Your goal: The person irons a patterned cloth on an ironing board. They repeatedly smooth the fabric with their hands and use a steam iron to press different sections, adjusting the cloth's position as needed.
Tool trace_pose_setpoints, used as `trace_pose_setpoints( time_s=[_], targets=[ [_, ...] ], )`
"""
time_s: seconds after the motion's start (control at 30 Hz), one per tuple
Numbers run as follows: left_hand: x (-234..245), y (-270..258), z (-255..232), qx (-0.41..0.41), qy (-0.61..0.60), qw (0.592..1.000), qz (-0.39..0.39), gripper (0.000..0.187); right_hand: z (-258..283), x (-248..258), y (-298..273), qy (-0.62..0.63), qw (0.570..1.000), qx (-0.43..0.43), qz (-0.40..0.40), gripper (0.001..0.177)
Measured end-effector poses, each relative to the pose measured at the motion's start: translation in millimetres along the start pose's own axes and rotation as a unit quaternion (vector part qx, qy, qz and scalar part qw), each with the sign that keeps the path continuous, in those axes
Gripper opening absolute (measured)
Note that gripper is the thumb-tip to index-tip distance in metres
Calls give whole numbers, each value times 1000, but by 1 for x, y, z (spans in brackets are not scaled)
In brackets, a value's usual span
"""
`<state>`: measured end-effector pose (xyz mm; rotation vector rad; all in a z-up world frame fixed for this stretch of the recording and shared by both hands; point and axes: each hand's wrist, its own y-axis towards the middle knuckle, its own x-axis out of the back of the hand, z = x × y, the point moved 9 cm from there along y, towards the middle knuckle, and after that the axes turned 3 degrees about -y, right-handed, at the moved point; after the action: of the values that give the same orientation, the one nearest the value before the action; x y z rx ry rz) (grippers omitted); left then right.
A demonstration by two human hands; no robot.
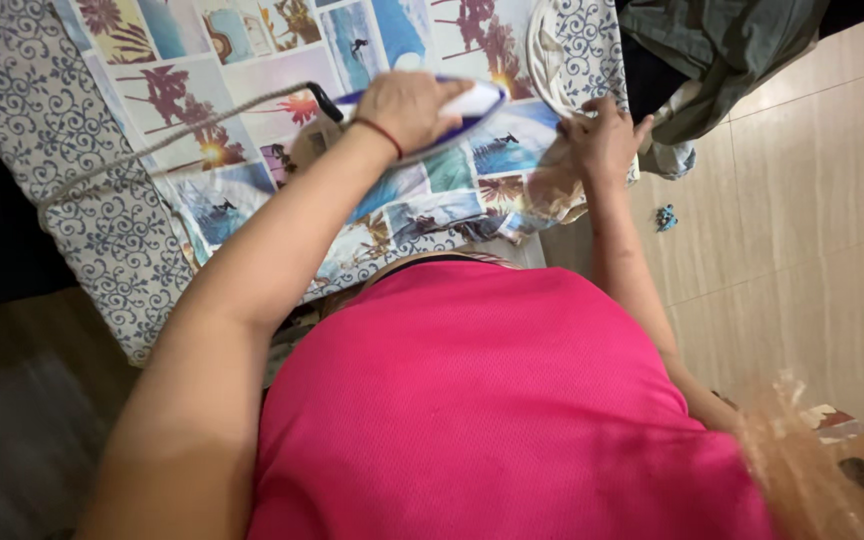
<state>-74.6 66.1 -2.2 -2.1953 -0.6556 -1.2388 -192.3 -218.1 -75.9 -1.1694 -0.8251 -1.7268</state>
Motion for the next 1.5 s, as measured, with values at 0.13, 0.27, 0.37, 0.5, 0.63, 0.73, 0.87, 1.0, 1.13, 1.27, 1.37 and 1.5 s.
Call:
trace_pose_setpoints(
  time_s=[0.13,0.27,0.37,0.5,0.63,0.73,0.87,1.0,1.13,1.27,1.37,1.5],
  targets=[
    [11,-12,-14,-28,13,997,-71,42,-4,-2,0,-25,1000,1,0,33],
    [15,14,-6,49,5,987,-150,44,-9,-1,-15,9,999,-6,-30,31],
    [16,26,-2,51,-7,986,-161,46,-10,0,-18,-18,999,-14,-33,28],
    [1,25,-16,-29,12,999,-40,45,18,24,-5,-83,992,42,-90,14],
    [4,2,-20,-18,5,998,-61,44,52,22,36,68,992,90,-56,12],
    [14,-1,-6,77,-6,991,-111,48,88,-11,60,47,993,105,-37,11],
    [26,-9,23,156,-24,977,-146,51,93,-40,67,-30,999,29,18,20],
    [27,-11,24,129,-18,980,-149,49,99,-40,70,-35,999,41,5,23],
    [27,-13,23,122,-11,983,-139,49,87,-43,74,18,999,-13,46,24],
    [17,-3,9,54,16,998,-37,49,72,-45,80,26,997,-61,41,24],
    [16,-3,-3,11,20,999,-38,46,64,-42,78,-4,997,-68,39,22],
    [24,9,-3,63,-9,987,-145,47,53,-39,73,19,992,-110,64,23]
  ],
)
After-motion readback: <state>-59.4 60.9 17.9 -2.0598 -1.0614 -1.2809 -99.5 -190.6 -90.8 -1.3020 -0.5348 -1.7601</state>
